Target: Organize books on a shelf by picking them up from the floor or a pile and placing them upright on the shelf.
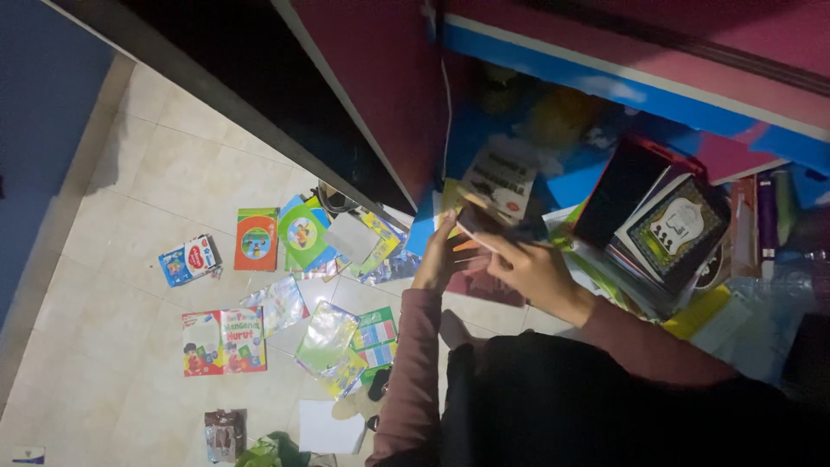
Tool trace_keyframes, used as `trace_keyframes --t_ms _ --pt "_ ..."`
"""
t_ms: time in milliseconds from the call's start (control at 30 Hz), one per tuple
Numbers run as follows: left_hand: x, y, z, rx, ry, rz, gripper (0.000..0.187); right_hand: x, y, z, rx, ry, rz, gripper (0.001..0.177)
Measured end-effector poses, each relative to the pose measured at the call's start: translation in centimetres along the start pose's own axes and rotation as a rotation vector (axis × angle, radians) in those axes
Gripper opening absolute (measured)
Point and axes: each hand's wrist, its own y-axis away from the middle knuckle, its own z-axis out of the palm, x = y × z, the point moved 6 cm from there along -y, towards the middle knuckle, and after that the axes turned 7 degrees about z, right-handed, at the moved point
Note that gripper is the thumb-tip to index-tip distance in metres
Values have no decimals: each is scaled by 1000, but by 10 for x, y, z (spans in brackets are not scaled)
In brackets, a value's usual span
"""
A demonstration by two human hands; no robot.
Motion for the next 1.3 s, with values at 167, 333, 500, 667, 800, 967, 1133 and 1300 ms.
trace_keyframes --t_ms 167,333,500,667,800,967,1133,1300 --pt "-34 -6 -34 -75 64 12 60 -39 6 -21 -34 28 -54 42" --pt "-49 36 -57 -8 4 58 51 -59 27 -40 29 -78 -156 33" --pt "-20 105 -70 30 2 40 52 11 62 -10 -455 -167 605 32" --pt "6 155 -73 56 -99 132 55 -7 46 -33 -261 -295 393 24" --pt "39 193 -42 45 -58 260 65 -2 37 -32 -277 -450 603 45" --pt "79 220 15 31 -52 362 72 -5 19 -53 -285 -739 792 57" --pt "84 217 37 -6 -147 468 60 -5 -7 -89 -257 -959 889 56" --pt "146 230 85 121 -609 612 33 -9 -48 -136 -242 -983 545 38"
